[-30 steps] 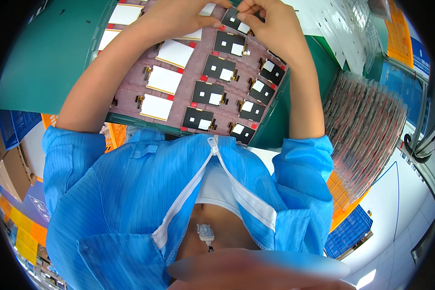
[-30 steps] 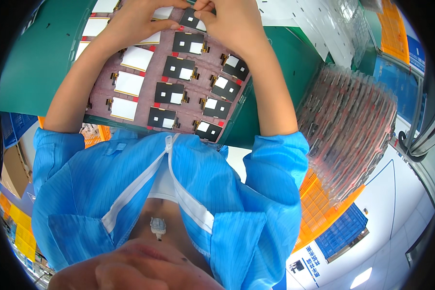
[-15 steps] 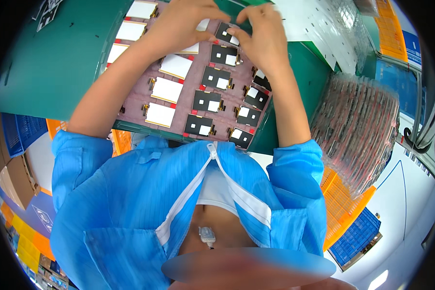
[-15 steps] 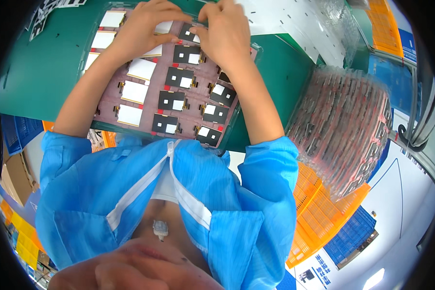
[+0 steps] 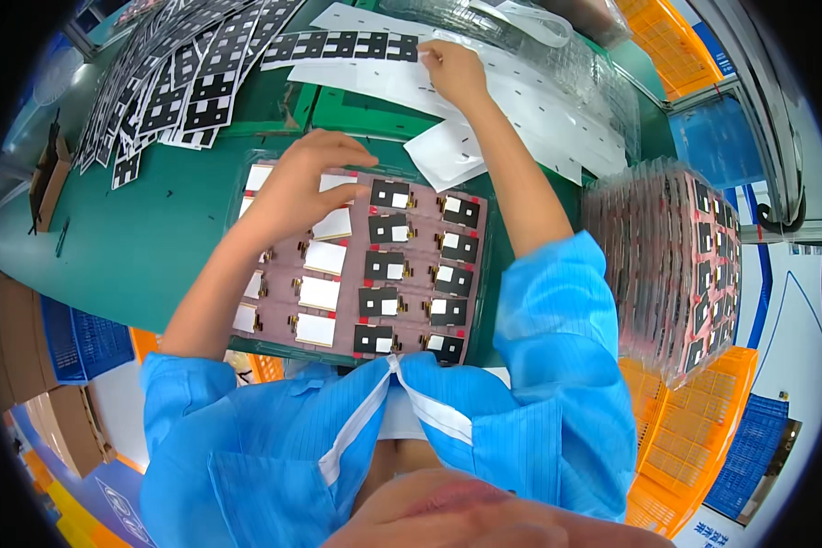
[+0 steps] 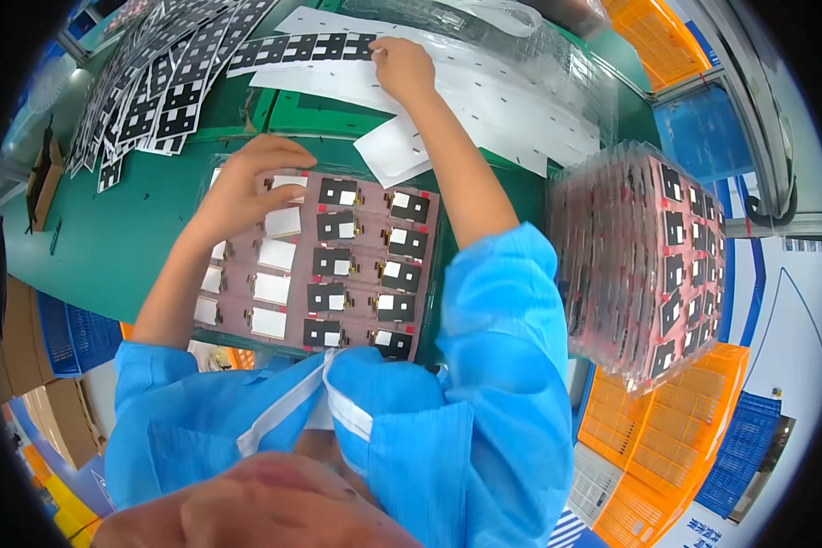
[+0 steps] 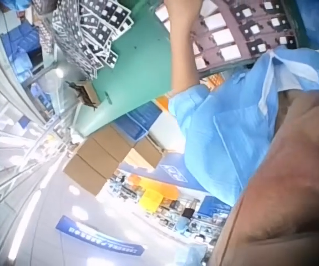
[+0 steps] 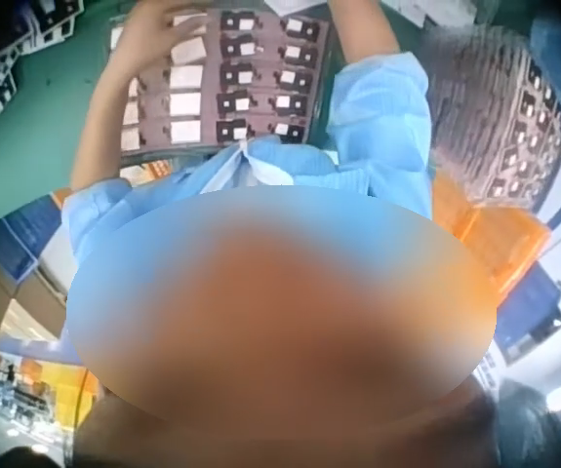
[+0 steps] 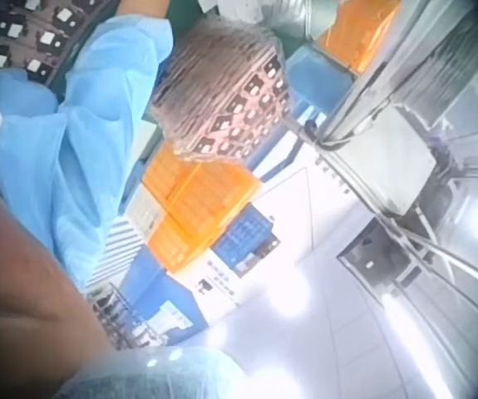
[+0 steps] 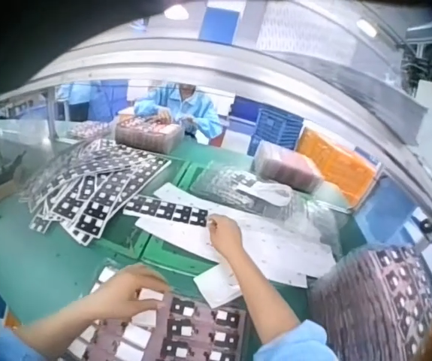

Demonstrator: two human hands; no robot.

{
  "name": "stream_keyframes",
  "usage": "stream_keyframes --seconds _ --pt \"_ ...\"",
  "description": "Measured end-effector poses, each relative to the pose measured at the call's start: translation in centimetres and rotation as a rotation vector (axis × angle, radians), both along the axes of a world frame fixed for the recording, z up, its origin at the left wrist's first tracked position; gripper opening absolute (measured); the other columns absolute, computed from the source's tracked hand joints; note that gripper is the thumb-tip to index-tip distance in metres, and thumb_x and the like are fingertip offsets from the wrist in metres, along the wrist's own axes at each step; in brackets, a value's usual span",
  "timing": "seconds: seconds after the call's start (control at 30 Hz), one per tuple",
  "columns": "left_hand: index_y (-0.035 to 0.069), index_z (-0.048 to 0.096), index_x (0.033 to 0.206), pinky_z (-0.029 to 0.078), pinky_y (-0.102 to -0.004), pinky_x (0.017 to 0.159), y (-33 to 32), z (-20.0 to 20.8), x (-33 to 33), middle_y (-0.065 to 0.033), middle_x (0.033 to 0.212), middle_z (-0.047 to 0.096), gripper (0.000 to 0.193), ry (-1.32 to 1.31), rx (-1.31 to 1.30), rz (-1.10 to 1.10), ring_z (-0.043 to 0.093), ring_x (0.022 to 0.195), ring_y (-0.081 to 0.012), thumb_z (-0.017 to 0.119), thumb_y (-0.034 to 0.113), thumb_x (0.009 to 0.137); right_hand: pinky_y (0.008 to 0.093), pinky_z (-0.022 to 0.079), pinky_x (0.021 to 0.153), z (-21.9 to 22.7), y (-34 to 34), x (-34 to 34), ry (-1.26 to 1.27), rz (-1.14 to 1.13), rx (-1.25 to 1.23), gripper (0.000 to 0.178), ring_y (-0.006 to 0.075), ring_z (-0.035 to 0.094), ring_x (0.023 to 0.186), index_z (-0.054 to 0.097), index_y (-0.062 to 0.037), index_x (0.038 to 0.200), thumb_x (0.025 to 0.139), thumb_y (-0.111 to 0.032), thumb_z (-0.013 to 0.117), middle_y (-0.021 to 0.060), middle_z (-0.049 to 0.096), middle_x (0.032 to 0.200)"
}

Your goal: The person assembles electronic components onto an assembly tray by hand, taking them from component sheets and plastic crates.

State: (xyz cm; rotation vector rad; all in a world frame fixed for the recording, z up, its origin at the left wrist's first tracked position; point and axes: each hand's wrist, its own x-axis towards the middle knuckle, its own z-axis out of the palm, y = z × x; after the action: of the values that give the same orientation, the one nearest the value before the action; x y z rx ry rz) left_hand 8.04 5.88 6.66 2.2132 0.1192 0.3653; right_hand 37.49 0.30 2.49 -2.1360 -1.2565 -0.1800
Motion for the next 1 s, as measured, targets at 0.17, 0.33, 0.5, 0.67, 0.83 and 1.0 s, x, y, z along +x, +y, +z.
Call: stream_keyframes --seconds 0.17,0.33,0.5,0.67,0.83,1.0 --pt "0.002 0.073 0.093 0.051 -0.0324 0.078 2.8 2.1 5.7 -0.0100 0.093 0.070 0.012 -0.027 0.092 0.052 0.066 0.086 -0.0226 0.069 0.008 0.083 0.0434 0.053 0.082 -2.0 3.9 4.0 0.031 -0.191 -0.092 0.028 0.0327 0.065 0.101 0.073 -0.0205 0.110 0.085 -0.033 0.068 0.0117 0.067 0.111" --pt "0.002 0.073 0.094 0.053 -0.0310 0.071 10.8 -3.4 14.1 -0.0100 0.085 0.072 0.017 -0.035 0.234 0.182 0.067 0.078 -0.0180 0.072 0.014 0.083 0.0436 0.053 0.078 -2.1 6.0 1.1 -0.015 -0.222 -0.154 0.021 0.0316 0.065 0.096 0.075 -0.0189 0.100 0.082 -0.029 0.070 0.0128 0.065 0.106" --pt "0.008 0.069 0.113 0.053 -0.0394 0.080 12.2 -6.6 21.4 -0.0119 0.096 0.067 0.051 -0.047 0.269 0.344 0.065 0.088 -0.0289 0.084 0.024 0.067 0.0429 0.053 0.076 -1.5 5.9 1.8 0.106 -0.258 -0.089 0.012 0.0306 0.066 0.094 0.072 -0.0182 0.087 0.076 -0.022 0.074 0.0105 0.063 0.101" --pt "0.009 0.059 0.128 0.053 -0.0396 0.084 13.1 -8.5 22.5 -0.0120 0.107 0.065 0.074 0.060 0.222 0.417 0.064 0.099 -0.0288 0.088 0.030 0.063 0.0399 0.053 0.073 -2.1 5.4 0.6 0.102 -0.274 -0.088 0.013 0.0267 0.066 0.092 0.071 -0.0190 0.087 0.075 -0.021 0.076 0.0072 0.066 0.103" --pt "0.007 0.043 0.140 0.051 -0.0431 0.094 10.7 -6.0 24.5 -0.0151 0.131 0.052 0.089 0.193 0.325 0.442 0.057 0.117 -0.0322 0.086 0.033 0.067 0.0291 0.048 0.068 -4.8 4.3 6.2 0.693 -0.162 0.772 0.014 0.0136 0.061 0.079 0.071 -0.0052 0.092 0.080 -0.012 0.075 0.0050 0.068 0.086" --pt "0.006 0.054 0.131 0.051 -0.0432 0.092 11.2 -6.1 21.8 -0.0151 0.125 0.056 0.068 0.147 0.423 0.508 0.059 0.113 -0.0324 0.081 0.032 0.074 0.0246 0.042 0.055 0.5 0.9 2.7 1.214 -0.007 0.768 0.019 0.0125 0.055 0.068 0.065 -0.0012 0.096 0.085 -0.014 0.074 0.0046 0.062 0.079"
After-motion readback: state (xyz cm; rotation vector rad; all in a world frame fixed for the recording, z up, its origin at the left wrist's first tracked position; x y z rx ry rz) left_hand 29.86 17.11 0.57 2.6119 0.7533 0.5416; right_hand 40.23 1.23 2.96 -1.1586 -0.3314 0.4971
